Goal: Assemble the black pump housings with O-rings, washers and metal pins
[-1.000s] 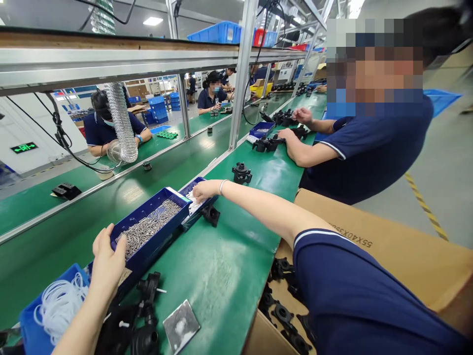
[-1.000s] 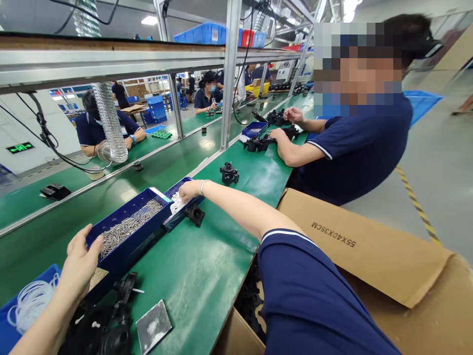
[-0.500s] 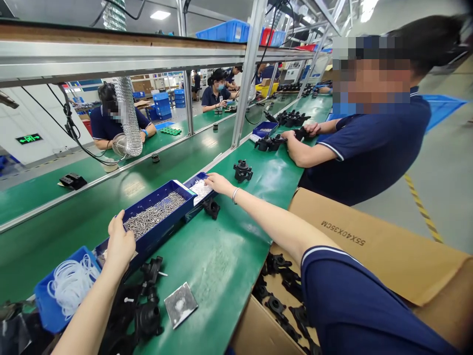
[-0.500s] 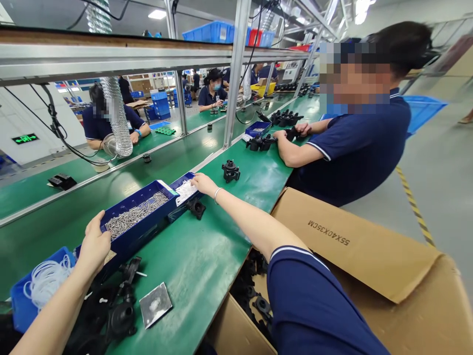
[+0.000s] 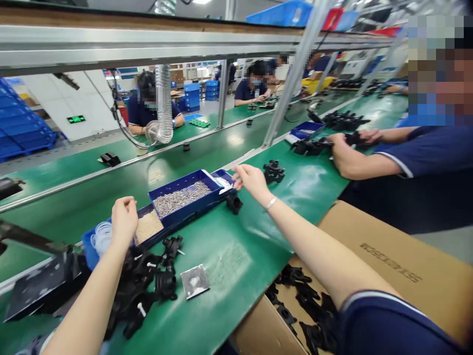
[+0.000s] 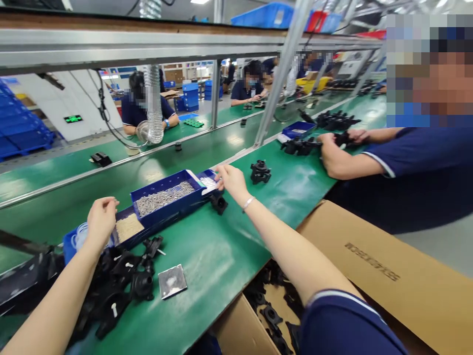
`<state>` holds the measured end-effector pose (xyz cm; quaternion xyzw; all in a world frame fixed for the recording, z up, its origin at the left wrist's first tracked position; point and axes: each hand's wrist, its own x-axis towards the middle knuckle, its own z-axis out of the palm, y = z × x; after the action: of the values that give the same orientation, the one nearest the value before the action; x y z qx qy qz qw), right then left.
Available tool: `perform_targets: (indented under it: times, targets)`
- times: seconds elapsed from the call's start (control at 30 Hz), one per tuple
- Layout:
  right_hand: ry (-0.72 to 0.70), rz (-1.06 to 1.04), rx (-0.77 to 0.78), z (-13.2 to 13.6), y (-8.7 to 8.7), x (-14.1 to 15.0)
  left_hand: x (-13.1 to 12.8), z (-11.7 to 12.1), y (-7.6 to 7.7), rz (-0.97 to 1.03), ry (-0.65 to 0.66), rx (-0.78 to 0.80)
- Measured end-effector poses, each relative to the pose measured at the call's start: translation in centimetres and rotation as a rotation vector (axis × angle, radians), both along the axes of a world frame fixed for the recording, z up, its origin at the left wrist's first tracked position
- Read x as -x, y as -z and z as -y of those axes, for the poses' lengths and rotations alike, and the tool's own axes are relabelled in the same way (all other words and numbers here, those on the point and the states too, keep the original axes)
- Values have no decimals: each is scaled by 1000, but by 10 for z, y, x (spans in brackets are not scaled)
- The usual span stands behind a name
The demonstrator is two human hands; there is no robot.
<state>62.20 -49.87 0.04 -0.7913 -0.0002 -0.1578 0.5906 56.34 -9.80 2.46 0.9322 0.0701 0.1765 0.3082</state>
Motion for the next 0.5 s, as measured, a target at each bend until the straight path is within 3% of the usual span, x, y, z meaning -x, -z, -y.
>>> perform_targets:
  times: [0.1,0.23,0.5]
  targets:
    - [-85,-14,-166,-9,5,36,12,-16,2,-256,66,-181]
    - [-190,-87,-331,-26,17,85,17,-3,11,-471,194,-342]
    - [-295,-245,-490,-49,22,150,13,12,3,-460,251,-490]
